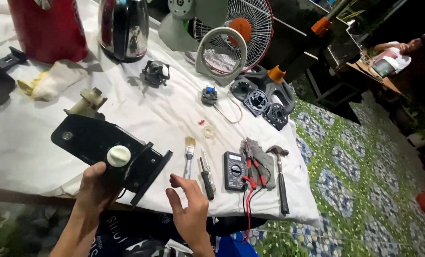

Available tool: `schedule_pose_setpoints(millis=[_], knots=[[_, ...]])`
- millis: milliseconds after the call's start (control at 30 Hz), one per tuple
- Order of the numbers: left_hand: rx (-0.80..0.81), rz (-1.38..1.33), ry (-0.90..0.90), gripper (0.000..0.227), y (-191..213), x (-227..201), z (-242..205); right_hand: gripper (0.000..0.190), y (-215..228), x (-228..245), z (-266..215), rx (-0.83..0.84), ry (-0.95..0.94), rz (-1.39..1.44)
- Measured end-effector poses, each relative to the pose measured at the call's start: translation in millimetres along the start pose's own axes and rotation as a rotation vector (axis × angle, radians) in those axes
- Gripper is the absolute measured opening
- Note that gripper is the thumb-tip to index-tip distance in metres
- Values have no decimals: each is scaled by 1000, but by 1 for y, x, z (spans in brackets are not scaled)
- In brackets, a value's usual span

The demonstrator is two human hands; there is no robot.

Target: A person is repairing a fan motor assembly on a table, using a screwdriver to remove components and a brush to clean the parts.

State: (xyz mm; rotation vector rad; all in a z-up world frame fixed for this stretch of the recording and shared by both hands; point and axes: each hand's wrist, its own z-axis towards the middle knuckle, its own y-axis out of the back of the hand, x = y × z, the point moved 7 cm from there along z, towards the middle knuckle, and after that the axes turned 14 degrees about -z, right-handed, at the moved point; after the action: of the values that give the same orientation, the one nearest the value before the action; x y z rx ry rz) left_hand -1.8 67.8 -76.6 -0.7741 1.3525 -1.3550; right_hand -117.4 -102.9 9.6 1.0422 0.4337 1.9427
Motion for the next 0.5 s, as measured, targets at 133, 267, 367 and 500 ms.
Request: schedule_pose_setpoints(millis=[133,267,367,500], knots=[[327,-212,249,88,-47,13,-4,28,3,5,3,12,-50,75],[259,79,20,79,-55,8,-5,30,-4,-1,-3,87,-142,189],[239,85,-6,75,-50,9,-4,32,-7,-1,-5,88,-94,117],[248,48,-16,71,-46,9,-4,34,-12,0,-8,106,-106,109]])
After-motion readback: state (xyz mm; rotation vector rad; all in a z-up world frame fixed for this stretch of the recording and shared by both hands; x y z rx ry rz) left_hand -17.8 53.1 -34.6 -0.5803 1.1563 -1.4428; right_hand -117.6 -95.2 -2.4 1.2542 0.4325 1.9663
